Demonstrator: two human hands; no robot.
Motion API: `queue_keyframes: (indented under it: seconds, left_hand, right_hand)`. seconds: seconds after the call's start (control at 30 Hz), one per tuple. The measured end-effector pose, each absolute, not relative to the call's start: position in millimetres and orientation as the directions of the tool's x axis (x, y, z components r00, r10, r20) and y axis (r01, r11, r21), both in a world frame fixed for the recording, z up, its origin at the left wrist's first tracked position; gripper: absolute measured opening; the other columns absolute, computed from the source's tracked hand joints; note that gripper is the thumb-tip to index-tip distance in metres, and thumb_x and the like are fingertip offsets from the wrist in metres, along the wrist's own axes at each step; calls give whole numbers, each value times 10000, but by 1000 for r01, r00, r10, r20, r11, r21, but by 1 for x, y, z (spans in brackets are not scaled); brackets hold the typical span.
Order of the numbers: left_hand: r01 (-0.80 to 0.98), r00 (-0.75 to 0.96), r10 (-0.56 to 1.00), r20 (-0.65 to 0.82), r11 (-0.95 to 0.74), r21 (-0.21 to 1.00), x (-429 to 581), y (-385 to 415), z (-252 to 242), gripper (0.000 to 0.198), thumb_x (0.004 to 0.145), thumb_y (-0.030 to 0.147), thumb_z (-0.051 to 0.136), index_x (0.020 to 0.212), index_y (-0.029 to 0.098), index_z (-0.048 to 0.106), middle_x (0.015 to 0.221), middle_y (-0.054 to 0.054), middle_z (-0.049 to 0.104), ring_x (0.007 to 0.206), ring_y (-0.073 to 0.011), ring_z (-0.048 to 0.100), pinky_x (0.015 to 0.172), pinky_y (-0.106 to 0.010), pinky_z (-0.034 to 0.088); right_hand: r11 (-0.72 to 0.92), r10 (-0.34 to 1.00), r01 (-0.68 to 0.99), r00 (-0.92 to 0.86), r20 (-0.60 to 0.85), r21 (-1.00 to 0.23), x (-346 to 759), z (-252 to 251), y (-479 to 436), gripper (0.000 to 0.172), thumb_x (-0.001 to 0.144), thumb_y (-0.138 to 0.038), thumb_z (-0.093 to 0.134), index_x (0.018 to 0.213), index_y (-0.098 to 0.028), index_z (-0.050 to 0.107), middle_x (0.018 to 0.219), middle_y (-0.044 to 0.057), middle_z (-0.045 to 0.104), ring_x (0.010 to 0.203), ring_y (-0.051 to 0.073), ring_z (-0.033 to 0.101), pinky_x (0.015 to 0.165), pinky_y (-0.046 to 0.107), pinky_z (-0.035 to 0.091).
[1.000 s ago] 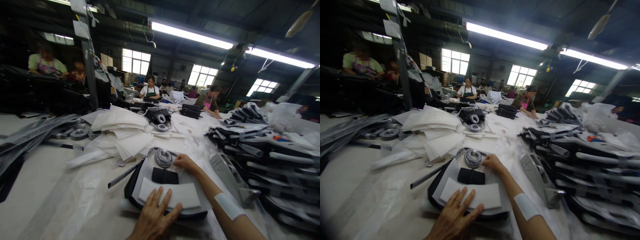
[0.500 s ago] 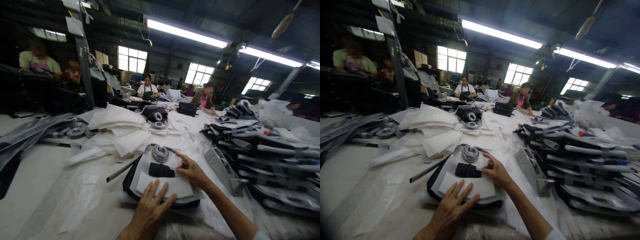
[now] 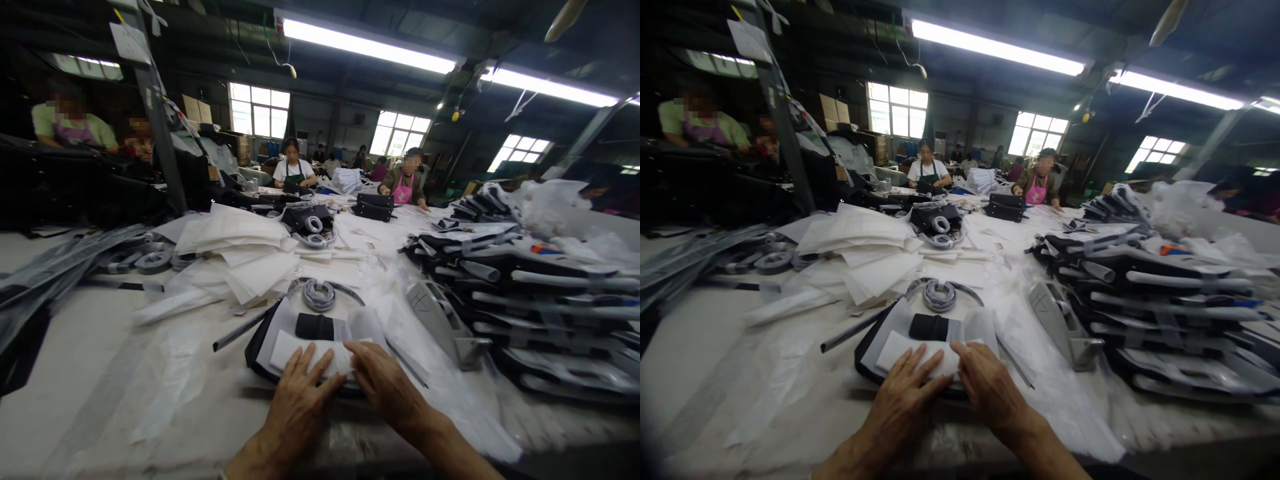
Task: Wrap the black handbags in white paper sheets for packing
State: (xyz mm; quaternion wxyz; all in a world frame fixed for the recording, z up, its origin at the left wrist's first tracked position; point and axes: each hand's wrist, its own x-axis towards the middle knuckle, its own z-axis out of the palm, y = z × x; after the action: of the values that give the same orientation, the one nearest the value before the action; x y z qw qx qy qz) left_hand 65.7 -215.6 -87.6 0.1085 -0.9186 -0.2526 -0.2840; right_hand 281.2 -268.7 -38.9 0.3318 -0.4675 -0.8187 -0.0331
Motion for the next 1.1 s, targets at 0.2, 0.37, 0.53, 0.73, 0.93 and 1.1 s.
queue_keyframes:
  seconds: [0.2,0.37,0.53,0.73,0.93,1.1]
  left_hand:
    - [466,728,362,581,-884,-32,79,-223,-85,416,947,104,467,1327,235,573,1397,-36,596,1364,-249,471,1165,-476,329]
    - [349,771,403,494,-915,202,78,-217,-74,424,837,59,536,1247,157,573,1253,-92,675,1184,-210,622,1092,-388,460]
    - [358,769,457,448,-887,292,74,-211,-70,588,817,67,582,1376,227,492,1425,-105,561,1200,-238,618,1005,-399,542]
    - [308,789,321,524,-944,114,77,-210,-85,394,964,92,449,1324,203,566,1336,-43,646,1231,-194,602,1075,-384,497]
    - [330,793,302,530,-943,43,74,-209,-87,475,957,63,369,1388,178,531,1367,-64,623,1257,-196,586,1061,-376,510]
    - [327,795,322,515,-941,83,73,-209,-83,550,921,41,367,1418,224,512,1392,-33,605,1277,-190,568,1067,-373,505]
  right_hand:
    - [546,771,785,-333,544,-294,275,-45,-282,200,974,-105,477,926,-199,647,812,39,631,839,202,592,919,425,509]
    - [551,748,778,-299,593,-303,271,-51,-284,227,953,-82,475,981,-219,653,826,36,658,816,201,603,924,427,487]
    - [560,763,761,-318,563,-328,271,-44,-286,179,932,-121,526,951,-220,674,820,35,686,804,205,610,898,417,480]
    - [343,932,895,-287,219,-286,287,-14,-253,282,1001,-204,449,847,-208,685,886,66,724,898,210,655,960,388,454]
    - [241,964,949,-259,-66,-205,308,-21,-177,183,880,-146,563,825,-130,737,924,165,749,927,289,692,950,427,458]
    - [178,970,918,-224,-94,-355,325,-27,-148,138,796,-147,637,761,-199,760,838,54,768,777,204,696,709,263,494]
